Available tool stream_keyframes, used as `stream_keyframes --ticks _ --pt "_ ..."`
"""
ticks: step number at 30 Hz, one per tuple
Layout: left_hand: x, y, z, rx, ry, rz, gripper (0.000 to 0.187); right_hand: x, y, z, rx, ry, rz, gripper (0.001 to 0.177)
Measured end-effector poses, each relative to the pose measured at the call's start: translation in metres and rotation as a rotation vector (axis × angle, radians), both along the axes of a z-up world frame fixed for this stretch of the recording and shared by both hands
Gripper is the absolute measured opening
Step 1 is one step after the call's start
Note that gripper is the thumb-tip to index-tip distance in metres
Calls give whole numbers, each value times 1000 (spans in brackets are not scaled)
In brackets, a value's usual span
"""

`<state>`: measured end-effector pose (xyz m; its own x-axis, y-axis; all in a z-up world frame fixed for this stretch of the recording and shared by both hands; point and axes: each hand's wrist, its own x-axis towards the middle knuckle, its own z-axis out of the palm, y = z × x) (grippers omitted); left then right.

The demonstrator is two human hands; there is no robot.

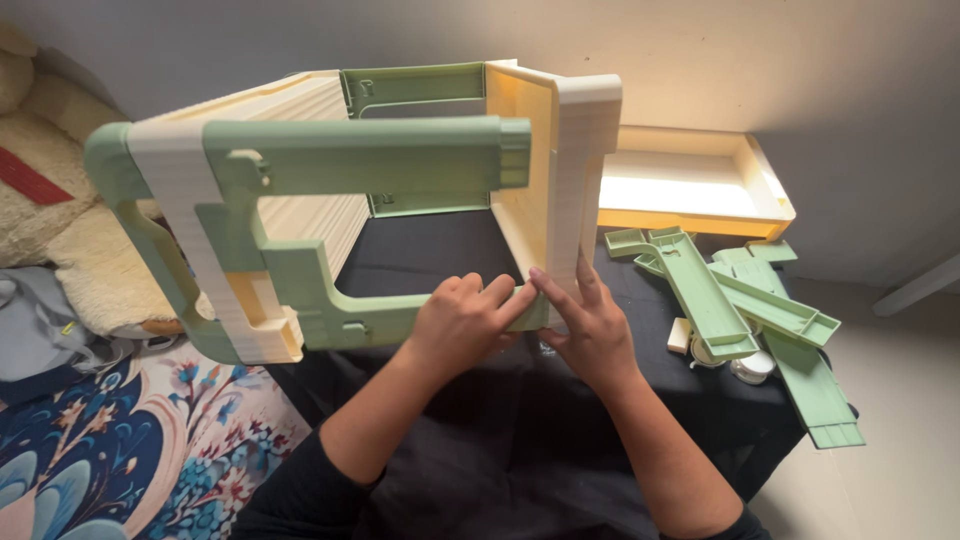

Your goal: The person disassembles a small plastic shelving unit by hand. They remove wheels, side panels, and trays, placing the parts on a black-covered surface. The process is shown step-by-step without tools.

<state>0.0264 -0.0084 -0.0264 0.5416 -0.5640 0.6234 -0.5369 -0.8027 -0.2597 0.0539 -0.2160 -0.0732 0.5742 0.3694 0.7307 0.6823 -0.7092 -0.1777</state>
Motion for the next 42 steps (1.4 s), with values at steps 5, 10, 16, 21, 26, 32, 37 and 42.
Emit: stream_keyframes --ticks 5,10,16,21,26,32,37,42 --pt "7 20 9 37 -64 -52 56 0 13 3 -9 -26 -20 96" --pt "3 25 12 29 -33 -23 63 8 9 1 7 0 -67 90" --pt "-2 15 13 26 -7 -180 66 21 -7 -4 17 -31 -34 83" --pt "-4 12 5 30 -71 -152 61 18 -7 -9 18 -7 -37 80" --pt "-11 8 -5 28 -43 -224 47 16 -5 -27 64 -90 -14 73" --pt "-20 -5 -20 -19 -34 -320 47 33 -9 -71 55 -177 -95 78" --pt "-23 -16 -37 -3 -1 -348 53 33 -17 -111 86 -178 -97 80" --pt "-25 -24 -55 -29 3 -354 50 32 -23 -140 92 -145 -76 81"
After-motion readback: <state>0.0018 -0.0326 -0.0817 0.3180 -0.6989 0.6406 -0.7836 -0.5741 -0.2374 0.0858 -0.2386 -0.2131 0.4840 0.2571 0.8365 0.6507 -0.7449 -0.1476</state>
